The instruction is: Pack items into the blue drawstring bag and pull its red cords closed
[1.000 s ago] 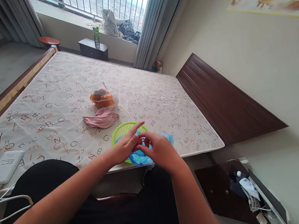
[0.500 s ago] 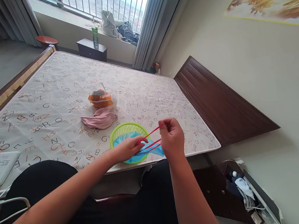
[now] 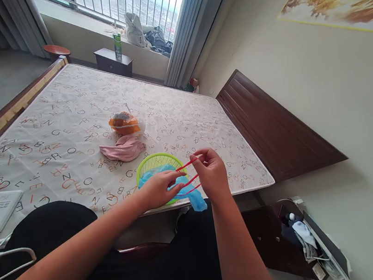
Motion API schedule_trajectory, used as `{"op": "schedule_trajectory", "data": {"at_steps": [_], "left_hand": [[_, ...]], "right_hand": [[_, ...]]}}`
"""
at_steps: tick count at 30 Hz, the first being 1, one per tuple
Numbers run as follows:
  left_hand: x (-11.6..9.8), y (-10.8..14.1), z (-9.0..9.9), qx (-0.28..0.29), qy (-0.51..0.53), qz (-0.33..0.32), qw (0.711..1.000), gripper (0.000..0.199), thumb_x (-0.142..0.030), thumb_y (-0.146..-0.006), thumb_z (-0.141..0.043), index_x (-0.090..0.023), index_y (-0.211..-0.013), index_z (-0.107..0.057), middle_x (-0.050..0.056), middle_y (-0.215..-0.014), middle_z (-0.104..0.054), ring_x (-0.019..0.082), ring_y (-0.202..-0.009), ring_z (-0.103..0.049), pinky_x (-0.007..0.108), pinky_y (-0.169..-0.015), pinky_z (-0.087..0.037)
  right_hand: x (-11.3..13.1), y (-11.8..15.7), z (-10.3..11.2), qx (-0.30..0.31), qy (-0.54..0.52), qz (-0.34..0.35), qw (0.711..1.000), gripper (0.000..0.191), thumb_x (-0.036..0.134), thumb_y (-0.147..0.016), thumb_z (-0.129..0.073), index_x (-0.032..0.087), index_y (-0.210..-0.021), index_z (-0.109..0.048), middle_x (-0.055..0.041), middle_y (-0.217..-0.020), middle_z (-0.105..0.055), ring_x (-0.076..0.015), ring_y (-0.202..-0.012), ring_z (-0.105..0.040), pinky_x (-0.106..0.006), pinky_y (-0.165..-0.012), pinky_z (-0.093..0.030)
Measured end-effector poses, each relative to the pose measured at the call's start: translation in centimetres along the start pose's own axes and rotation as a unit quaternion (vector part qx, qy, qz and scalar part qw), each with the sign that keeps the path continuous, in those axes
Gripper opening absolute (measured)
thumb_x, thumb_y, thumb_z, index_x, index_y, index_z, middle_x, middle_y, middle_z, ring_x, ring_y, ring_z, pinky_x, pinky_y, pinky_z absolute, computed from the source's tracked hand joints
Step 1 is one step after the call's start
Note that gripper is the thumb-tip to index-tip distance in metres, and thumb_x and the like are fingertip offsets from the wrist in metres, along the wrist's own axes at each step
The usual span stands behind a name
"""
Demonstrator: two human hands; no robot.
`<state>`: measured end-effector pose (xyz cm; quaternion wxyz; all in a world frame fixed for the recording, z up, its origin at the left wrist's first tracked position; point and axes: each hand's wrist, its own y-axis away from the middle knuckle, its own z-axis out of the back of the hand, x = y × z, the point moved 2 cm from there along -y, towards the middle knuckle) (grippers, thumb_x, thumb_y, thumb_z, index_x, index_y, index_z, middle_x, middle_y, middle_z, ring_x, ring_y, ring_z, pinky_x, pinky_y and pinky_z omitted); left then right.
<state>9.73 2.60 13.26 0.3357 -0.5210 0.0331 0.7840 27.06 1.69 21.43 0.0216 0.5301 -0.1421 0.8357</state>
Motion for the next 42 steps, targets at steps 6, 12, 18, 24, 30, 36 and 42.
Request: {"op": "schedule_trajectory", "data": {"at_steps": [6, 12, 18, 24, 30, 36, 42], "left_hand": [[0.0, -0.1, -1.5, 0.114, 0.089, 0.025, 0.989, 0.045, -0.056, -0.096, -0.061, -0.017, -0.112, -0.076, -0.004, -0.06, -0.048, 0.013, -0.057, -0.044, 0.026, -0.054, -0.028], [0.0, -0.1, -1.8, 0.178, 0.166, 0.008, 0.97, 0.028, -0.04, -0.097, -0.06, -0.018, -0.094, -0.077, -0.001, -0.067, -0.059, 0.012, -0.062, -0.048, 0.023, -0.058, -0.037], [1.4, -0.7, -0.7, 0.039, 0.368, 0.03, 0.929, 0.045, -0.058, -0.098, -0.056, -0.015, -0.086, -0.063, -0.001, -0.065, -0.054, 0.009, -0.055, -0.044, 0.022, -0.051, -0.035], [3.0, -1.5, -1.0, -0.077, 0.468, 0.134, 0.87, 0.044, -0.06, -0.091, -0.063, -0.017, -0.094, -0.058, 0.001, -0.07, -0.066, 0.005, -0.042, -0.035, 0.022, -0.042, -0.025], [2.7, -1.2, -0.7, -0.076, 0.524, 0.19, 0.827, 0.038, -0.051, -0.09, -0.068, -0.013, -0.094, -0.063, 0.004, -0.079, -0.069, 0.004, -0.045, -0.038, 0.02, -0.044, -0.03], [2.8, -0.9, -0.3, 0.017, 0.62, 0.197, 0.759, 0.041, -0.047, -0.081, -0.083, -0.013, -0.088, -0.062, -0.001, -0.075, -0.058, 0.003, -0.05, -0.043, 0.016, -0.046, -0.033], [2.6, -0.6, 0.5, 0.122, 0.492, 0.16, 0.847, 0.037, -0.051, -0.091, -0.069, -0.015, -0.085, -0.063, 0.0, -0.069, -0.058, 0.012, -0.062, -0.058, 0.024, -0.062, -0.048]], "right_hand": [[0.6, 1.1, -2.1, 0.041, -0.071, -0.027, 0.996, 0.037, 0.053, -0.082, -0.08, 0.023, -0.1, -0.066, 0.008, -0.064, -0.04, -0.0091, -0.054, -0.039, -0.023, -0.052, -0.037], [0.0, 1.2, -3.7, 0.021, -0.131, -0.058, 0.989, 0.04, 0.057, -0.084, -0.076, 0.024, -0.103, -0.065, 0.0057, -0.074, -0.05, -0.008, -0.055, -0.043, -0.022, -0.05, -0.039], [-1.6, -0.3, -1.4, -0.048, -0.204, -0.071, 0.975, 0.047, 0.065, -0.082, -0.074, 0.022, -0.1, -0.066, -0.0036, -0.098, -0.067, -0.0096, -0.066, -0.058, -0.024, -0.059, -0.048], [-3.3, 2.0, -1.4, 0.017, -0.253, -0.08, 0.964, 0.039, 0.055, -0.078, -0.081, 0.022, -0.091, -0.065, 0.0008, -0.073, -0.065, -0.0149, -0.067, -0.064, -0.031, -0.065, -0.055], [-3.7, 4.9, -2.8, 0.222, -0.072, -0.037, 0.972, 0.02, 0.041, -0.093, -0.068, 0.021, -0.09, -0.068, -0.002, -0.079, -0.069, -0.0174, -0.074, -0.066, -0.033, -0.074, -0.056], [-1.9, 5.7, -2.3, 0.267, 0.075, 0.16, 0.947, 0.023, 0.019, -0.092, -0.055, 0.023, -0.107, -0.071, -0.0068, -0.108, -0.071, -0.0213, -0.102, -0.066, -0.036, -0.088, -0.054], [-2.9, 4.2, -1.7, 0.126, 0.082, 0.18, 0.972, 0.035, 0.025, -0.098, -0.049, 0.026, -0.13, -0.064, -0.0087, -0.13, -0.066, -0.0255, -0.125, -0.059, -0.046, -0.109, -0.046]]}}
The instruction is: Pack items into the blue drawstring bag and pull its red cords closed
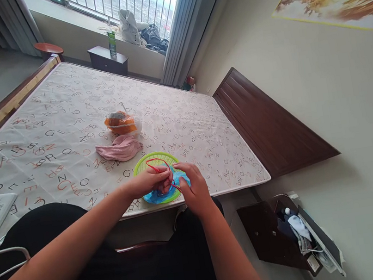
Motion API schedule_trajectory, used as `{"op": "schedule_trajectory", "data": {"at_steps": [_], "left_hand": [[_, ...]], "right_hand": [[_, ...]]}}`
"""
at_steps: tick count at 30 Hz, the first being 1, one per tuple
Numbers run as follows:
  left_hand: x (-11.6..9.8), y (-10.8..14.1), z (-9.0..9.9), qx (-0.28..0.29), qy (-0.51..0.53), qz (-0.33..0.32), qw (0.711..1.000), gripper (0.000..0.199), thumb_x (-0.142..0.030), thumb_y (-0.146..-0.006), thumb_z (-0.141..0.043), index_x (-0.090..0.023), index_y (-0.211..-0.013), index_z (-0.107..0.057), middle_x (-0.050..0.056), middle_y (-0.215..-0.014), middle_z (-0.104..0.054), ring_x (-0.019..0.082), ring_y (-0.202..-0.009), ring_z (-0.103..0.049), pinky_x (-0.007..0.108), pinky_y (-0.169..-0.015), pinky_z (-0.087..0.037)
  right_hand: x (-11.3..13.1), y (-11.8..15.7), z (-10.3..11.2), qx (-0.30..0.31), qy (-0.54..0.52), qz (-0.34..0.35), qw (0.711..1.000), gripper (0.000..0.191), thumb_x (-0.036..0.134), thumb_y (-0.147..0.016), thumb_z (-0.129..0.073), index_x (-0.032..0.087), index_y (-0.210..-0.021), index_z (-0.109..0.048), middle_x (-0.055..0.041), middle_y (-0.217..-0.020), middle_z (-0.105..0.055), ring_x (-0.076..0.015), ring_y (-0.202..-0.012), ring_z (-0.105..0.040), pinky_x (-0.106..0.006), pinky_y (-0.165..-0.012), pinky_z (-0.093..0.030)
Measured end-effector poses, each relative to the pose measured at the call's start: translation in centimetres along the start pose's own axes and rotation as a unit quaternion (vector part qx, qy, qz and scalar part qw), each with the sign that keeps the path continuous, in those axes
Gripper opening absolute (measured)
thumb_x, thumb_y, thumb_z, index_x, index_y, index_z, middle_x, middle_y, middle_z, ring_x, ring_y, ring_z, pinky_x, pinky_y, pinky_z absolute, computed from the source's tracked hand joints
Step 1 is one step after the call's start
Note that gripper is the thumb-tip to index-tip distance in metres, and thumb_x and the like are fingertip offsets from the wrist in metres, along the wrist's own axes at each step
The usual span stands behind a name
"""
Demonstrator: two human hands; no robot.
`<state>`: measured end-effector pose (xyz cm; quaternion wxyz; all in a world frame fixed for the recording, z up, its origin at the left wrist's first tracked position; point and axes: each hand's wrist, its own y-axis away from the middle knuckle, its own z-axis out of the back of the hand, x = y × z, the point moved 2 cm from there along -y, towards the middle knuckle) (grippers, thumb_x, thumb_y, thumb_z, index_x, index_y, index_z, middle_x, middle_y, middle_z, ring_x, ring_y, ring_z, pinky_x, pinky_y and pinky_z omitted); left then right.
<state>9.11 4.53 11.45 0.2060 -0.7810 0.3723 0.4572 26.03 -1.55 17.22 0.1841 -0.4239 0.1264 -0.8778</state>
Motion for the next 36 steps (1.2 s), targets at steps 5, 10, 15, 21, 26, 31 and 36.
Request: {"op": "schedule_trajectory", "data": {"at_steps": [5, 10, 15, 21, 26, 31, 36], "left_hand": [[-1.3, 0.7, -0.1, 0.012, -0.338, -0.064, 0.939, 0.029, -0.036, -0.101, -0.051, -0.018, -0.088, -0.07, 0.003, -0.08, -0.066, 0.016, -0.075, -0.059, 0.028, -0.073, -0.046], [-1.5, 0.9, 0.3, -0.013, -0.53, -0.172, 0.83, 0.018, -0.015, -0.093, -0.053, -0.016, -0.088, -0.07, 0.006, -0.09, -0.059, 0.015, -0.075, -0.053, 0.027, -0.068, -0.041], [-0.7, 0.7, 0.4, -0.047, -0.563, -0.252, 0.786, 0.02, -0.01, -0.092, -0.051, -0.016, -0.093, -0.07, 0.008, -0.095, -0.057, 0.017, -0.081, -0.053, 0.029, -0.073, -0.044], [-0.1, 0.6, 0.2, -0.072, -0.569, -0.317, 0.755, 0.021, -0.019, -0.102, -0.05, -0.015, -0.099, -0.07, 0.011, -0.104, -0.062, 0.02, -0.095, -0.057, 0.033, -0.085, -0.05], [0.8, 0.6, -0.6, -0.047, -0.583, -0.342, 0.735, 0.024, -0.021, -0.104, -0.05, -0.016, -0.104, -0.072, 0.013, -0.112, -0.065, 0.022, -0.104, -0.06, 0.034, -0.095, -0.051], [1.2, 0.6, -1.1, -0.038, -0.603, -0.331, 0.725, 0.029, -0.022, -0.106, -0.047, -0.017, -0.115, -0.073, 0.012, -0.114, -0.068, 0.021, -0.106, -0.062, 0.03, -0.098, -0.051], [1.2, 0.4, -1.1, -0.023, -0.619, -0.302, 0.725, 0.024, -0.021, -0.104, -0.05, -0.016, -0.105, -0.073, 0.013, -0.117, -0.068, 0.023, -0.119, -0.061, 0.031, -0.104, -0.049]], "right_hand": [[-3.4, -0.4, -2.1, 0.094, -0.145, -0.175, 0.969, 0.041, 0.043, -0.102, -0.047, 0.021, -0.134, -0.059, -0.0025, -0.089, -0.069, -0.0185, -0.079, -0.066, -0.033, -0.074, -0.053], [-4.9, 0.1, -2.9, 0.054, -0.174, -0.253, 0.95, 0.038, 0.048, -0.093, -0.061, 0.018, -0.116, -0.066, 0.0028, -0.07, -0.06, -0.0144, -0.066, -0.056, -0.027, -0.064, -0.044], [-5.6, 0.0, -3.7, 0.031, -0.245, -0.302, 0.921, 0.049, 0.06, -0.085, -0.07, 0.018, -0.108, -0.067, 0.0048, -0.065, -0.057, -0.0121, -0.061, -0.051, -0.025, -0.061, -0.041], [-5.6, 0.1, -4.0, 0.004, -0.342, -0.339, 0.876, 0.056, 0.061, -0.078, -0.081, 0.021, -0.114, -0.069, 0.0031, -0.07, -0.063, -0.0132, -0.066, -0.058, -0.024, -0.061, -0.044], [-5.3, 0.3, -4.4, 0.011, -0.428, -0.358, 0.829, 0.049, 0.065, -0.079, -0.08, 0.02, -0.095, -0.068, 0.0014, -0.07, -0.063, -0.0138, -0.065, -0.06, -0.025, -0.06, -0.048], [-6.4, 0.2, -4.2, -0.106, -0.43, -0.334, 0.832, 0.045, 0.055, -0.07, -0.091, 0.021, -0.08, -0.063, 0.006, -0.063, -0.057, -0.009, -0.056, -0.051, -0.021, -0.054, -0.045], [-6.1, 0.3, -4.8, -0.004, -0.445, -0.326, 0.834, 0.049, 0.061, -0.082, -0.08, 0.019, -0.106, -0.074, -0.0042, -0.091, -0.073, -0.0187, -0.083, -0.068, -0.03, -0.075, -0.055]]}}
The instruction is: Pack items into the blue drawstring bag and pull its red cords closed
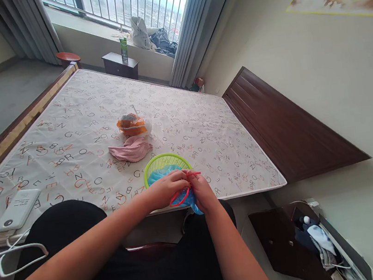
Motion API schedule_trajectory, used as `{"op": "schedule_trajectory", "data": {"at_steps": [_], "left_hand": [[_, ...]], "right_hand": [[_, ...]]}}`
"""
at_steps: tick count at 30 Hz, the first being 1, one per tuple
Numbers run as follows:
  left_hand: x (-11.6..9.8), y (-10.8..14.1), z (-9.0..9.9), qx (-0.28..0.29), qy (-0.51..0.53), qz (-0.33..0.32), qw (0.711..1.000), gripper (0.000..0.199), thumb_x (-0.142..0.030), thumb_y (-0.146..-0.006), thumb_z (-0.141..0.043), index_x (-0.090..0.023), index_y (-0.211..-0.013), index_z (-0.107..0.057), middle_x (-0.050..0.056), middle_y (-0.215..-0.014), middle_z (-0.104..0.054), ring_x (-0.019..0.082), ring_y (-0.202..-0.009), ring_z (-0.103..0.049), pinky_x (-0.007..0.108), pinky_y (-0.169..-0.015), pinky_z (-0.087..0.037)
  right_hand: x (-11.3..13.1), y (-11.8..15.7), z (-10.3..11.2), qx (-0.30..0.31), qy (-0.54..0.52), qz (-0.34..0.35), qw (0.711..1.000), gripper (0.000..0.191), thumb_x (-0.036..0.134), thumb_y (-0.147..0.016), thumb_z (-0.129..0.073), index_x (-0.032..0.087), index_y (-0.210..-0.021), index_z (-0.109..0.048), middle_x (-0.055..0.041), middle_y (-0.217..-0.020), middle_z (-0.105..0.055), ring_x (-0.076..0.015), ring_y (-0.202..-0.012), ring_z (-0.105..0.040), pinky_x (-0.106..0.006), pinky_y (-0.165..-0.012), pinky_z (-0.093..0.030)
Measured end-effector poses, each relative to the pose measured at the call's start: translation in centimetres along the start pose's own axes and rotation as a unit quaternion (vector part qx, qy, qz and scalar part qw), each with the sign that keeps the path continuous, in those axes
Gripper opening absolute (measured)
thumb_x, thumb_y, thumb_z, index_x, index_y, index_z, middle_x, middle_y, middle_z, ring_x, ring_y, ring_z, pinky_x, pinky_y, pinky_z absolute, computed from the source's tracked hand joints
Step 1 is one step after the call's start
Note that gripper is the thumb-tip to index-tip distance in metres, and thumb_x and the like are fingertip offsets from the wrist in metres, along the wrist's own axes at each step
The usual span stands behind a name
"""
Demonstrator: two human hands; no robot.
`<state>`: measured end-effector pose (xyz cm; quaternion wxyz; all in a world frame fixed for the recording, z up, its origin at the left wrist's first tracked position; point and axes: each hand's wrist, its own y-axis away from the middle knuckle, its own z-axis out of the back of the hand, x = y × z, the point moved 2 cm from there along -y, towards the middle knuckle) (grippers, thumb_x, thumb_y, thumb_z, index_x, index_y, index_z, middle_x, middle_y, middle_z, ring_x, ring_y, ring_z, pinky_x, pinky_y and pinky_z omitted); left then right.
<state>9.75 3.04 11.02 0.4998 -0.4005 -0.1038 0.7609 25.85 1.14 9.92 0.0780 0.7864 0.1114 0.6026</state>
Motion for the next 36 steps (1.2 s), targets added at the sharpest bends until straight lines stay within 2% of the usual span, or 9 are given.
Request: {"op": "schedule_trajectory", "data": {"at_steps": [6, 10, 16, 19, 21, 25, 29, 32, 36], "left_hand": [[0.1, -0.1, -0.2, -0.01, 0.032, 0.0, 0.999, 0.021, -0.02, -0.103, -0.051, -0.016, -0.105, -0.072, 0.013, -0.116, -0.069, 0.023, -0.119, -0.061, 0.037, -0.105, -0.051], [0.3, 0.1, -0.2, 0.007, 0.021, 0.002, 1.0, 0.021, -0.016, -0.103, -0.049, -0.015, -0.105, -0.07, 0.016, -0.128, -0.067, 0.025, -0.121, -0.062, 0.041, -0.102, -0.053], [2.4, 1.3, 1.4, 0.043, 0.049, 0.06, 0.996, 0.026, -0.021, -0.105, -0.046, -0.017, -0.095, -0.069, 0.014, -0.13, -0.067, 0.025, -0.127, -0.06, 0.041, -0.109, -0.047], [3.9, 2.5, 2.0, 0.024, 0.088, 0.106, 0.99, 0.027, -0.023, -0.105, -0.043, -0.017, -0.093, -0.067, 0.013, -0.121, -0.07, 0.023, -0.117, -0.063, 0.038, -0.102, -0.05], [4.8, 3.3, 2.3, -0.023, 0.127, 0.139, 0.982, 0.027, -0.026, -0.104, -0.044, -0.017, -0.091, -0.066, 0.013, -0.115, -0.072, 0.022, -0.107, -0.066, 0.037, -0.096, -0.051], [6.7, 5.2, 2.7, -0.15, 0.216, 0.224, 0.939, 0.03, -0.032, -0.101, -0.046, -0.017, -0.081, -0.062, 0.01, -0.092, -0.072, 0.02, -0.088, -0.065, 0.034, -0.084, -0.051], [8.5, 7.0, 2.1, -0.146, 0.247, 0.328, 0.9, 0.037, -0.04, -0.099, -0.047, -0.019, -0.069, -0.053, 0.001, -0.063, -0.057, 0.014, -0.062, -0.052, 0.027, -0.064, -0.044], [9.5, 7.8, 1.3, -0.163, 0.336, 0.369, 0.851, 0.037, -0.048, -0.093, -0.054, -0.02, -0.069, -0.047, -0.004, -0.056, -0.045, 0.011, -0.052, -0.042, 0.025, -0.052, -0.038], [10.0, 7.9, 1.4, -0.249, 0.405, 0.382, 0.792, 0.032, -0.047, -0.086, -0.062, -0.021, -0.074, -0.048, -0.007, -0.054, -0.039, 0.011, -0.05, -0.046, 0.026, -0.057, -0.046]], "right_hand": [[0.1, 0.2, -0.4, -0.08, 0.007, 0.059, 0.995, 0.045, 0.06, -0.081, -0.08, 0.021, -0.104, -0.073, -0.0055, -0.099, -0.074, -0.0189, -0.088, -0.068, -0.032, -0.077, -0.055], [1.4, -0.4, 1.5, -0.179, -0.023, 0.133, 0.975, 0.04, 0.062, -0.087, -0.071, 0.024, -0.097, -0.068, -0.0028, -0.097, -0.071, -0.016, -0.084, -0.067, -0.031, -0.075, -0.056], [3.9, -2.0, 8.3, -0.277, -0.091, 0.045, 0.955, 0.026, 0.046, -0.096, -0.066, 0.021, -0.091, -0.065, 0.0043, -0.064, -0.058, -0.0096, -0.056, -0.058, -0.021, -0.054, -0.049], [3.7, -2.2, 9.9, -0.266, -0.09, 0.0, 0.96, 0.017, 0.034, -0.097, -0.066, 0.017, -0.097, -0.07, 0.0035, -0.063, -0.058, -0.0081, -0.053, -0.055, -0.018, -0.048, -0.046], [2.9, -2.2, 10.2, -0.243, -0.087, -0.017, 0.966, 0.016, 0.03, -0.094, -0.069, 0.016, -0.1, -0.071, 0.0037, -0.063, -0.059, -0.0078, -0.052, -0.055, -0.017, -0.046, -0.046], [0.7, -2.0, 11.0, -0.246, -0.115, -0.037, 0.962, 0.015, 0.03, -0.091, -0.074, 0.017, -0.098, -0.071, 0.0056, -0.059, -0.056, -0.0078, -0.049, -0.055, -0.016, -0.045, -0.048], [-0.8, -1.9, 13.1, -0.252, -0.14, -0.054, 0.956, 0.011, 0.027, -0.092, -0.072, 0.017, -0.098, -0.07, 0.0049, -0.058, -0.059, -0.007, -0.048, -0.056, -0.015, -0.046, -0.052], [-1.4, -1.9, 14.1, -0.256, -0.12, -0.039, 0.958, 0.016, 0.025, -0.087, -0.077, 0.017, -0.099, -0.07, 0.0049, -0.06, -0.062, -0.0061, -0.048, -0.057, -0.014, -0.047, -0.052], [-1.8, -2.2, 13.5, -0.272, -0.08, 0.045, 0.958, 0.033, 0.037, -0.08, -0.084, 0.018, -0.102, -0.07, 0.0038, -0.065, -0.066, -0.0072, -0.049, -0.059, -0.016, -0.048, -0.053]]}}
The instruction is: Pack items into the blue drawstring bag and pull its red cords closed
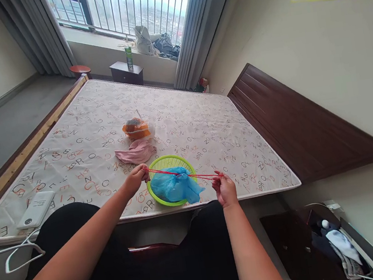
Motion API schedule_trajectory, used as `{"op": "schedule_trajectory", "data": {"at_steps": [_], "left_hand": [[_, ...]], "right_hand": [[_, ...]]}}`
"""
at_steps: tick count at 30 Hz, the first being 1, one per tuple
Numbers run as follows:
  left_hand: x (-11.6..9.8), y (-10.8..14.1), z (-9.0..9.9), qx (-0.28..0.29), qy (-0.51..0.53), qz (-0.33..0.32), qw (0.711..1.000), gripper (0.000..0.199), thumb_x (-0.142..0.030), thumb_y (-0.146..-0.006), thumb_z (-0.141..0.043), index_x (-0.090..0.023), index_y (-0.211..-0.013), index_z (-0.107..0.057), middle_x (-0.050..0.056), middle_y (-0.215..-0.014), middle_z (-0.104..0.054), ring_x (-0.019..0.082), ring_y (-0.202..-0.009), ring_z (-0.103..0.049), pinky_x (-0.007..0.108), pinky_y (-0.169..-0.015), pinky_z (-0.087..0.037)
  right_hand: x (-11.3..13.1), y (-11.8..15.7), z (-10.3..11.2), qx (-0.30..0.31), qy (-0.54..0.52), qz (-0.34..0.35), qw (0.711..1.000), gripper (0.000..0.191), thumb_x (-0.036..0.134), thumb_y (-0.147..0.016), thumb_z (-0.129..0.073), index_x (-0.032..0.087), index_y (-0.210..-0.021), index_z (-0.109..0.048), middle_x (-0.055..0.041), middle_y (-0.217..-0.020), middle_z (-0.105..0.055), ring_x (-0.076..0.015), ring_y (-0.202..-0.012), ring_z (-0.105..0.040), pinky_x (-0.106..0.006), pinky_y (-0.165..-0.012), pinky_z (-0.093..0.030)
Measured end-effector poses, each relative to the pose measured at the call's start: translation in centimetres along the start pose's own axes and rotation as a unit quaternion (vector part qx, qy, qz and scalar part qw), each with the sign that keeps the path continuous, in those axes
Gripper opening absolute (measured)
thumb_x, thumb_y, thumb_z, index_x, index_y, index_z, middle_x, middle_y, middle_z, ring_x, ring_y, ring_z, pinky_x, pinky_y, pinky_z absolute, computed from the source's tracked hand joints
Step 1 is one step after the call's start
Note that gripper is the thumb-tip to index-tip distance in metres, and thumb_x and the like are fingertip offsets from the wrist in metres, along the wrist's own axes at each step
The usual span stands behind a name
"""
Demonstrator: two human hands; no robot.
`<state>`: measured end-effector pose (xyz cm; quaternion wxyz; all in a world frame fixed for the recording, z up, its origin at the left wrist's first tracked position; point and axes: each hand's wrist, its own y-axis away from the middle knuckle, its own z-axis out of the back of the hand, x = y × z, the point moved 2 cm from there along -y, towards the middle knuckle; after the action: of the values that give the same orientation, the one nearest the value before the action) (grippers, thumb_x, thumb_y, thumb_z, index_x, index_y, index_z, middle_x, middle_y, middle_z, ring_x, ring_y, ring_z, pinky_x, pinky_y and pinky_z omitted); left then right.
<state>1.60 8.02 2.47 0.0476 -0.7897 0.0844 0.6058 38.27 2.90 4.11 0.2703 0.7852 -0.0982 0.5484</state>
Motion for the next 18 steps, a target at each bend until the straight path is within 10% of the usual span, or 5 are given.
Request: {"op": "schedule_trajectory", "data": {"at_steps": [5, 12, 18], "left_hand": [[-0.8, 0.3, 1.5, -0.099, 0.061, -0.002, 0.993, 0.03, -0.046, -0.084, -0.067, -0.019, -0.087, -0.055, -0.004, -0.067, -0.055, 0.011, -0.061, -0.054, 0.025, -0.064, -0.05], [2.3, 3.8, 2.0, -0.037, -0.077, 0.043, 0.995, 0.059, -0.062, -0.081, -0.072, -0.016, -0.117, -0.062, 0.009, -0.098, -0.071, 0.021, -0.084, -0.067, 0.033, -0.074, -0.056], [5.6, 7.1, 1.5, -0.049, -0.283, -0.046, 0.957, 0.053, -0.056, -0.092, -0.06, -0.022, -0.132, -0.065, 0.015, -0.151, -0.055, 0.033, -0.141, -0.05, 0.049, -0.108, -0.051]], "right_hand": [[-0.4, 2.0, -1.3, 0.096, 0.042, 0.032, 0.994, 0.063, 0.054, -0.071, -0.089, 0.019, -0.119, -0.067, -0.0021, -0.087, -0.074, -0.0131, -0.066, -0.07, -0.022, -0.057, -0.058], [-4.2, 5.5, 1.0, 0.168, 0.212, 0.067, 0.96, 0.066, 0.051, -0.08, -0.078, 0.024, -0.137, -0.059, -0.0132, -0.131, -0.067, -0.026, -0.101, -0.072, -0.037, -0.073, -0.061], [-7.6, 8.5, -2.2, 0.267, 0.453, 0.39, 0.756, 0.102, 0.051, -0.075, -0.087, 0.036, -0.161, -0.035, -0.0117, -0.17, -0.027, -0.0417, -0.157, -0.025, -0.066, -0.123, -0.03]]}}
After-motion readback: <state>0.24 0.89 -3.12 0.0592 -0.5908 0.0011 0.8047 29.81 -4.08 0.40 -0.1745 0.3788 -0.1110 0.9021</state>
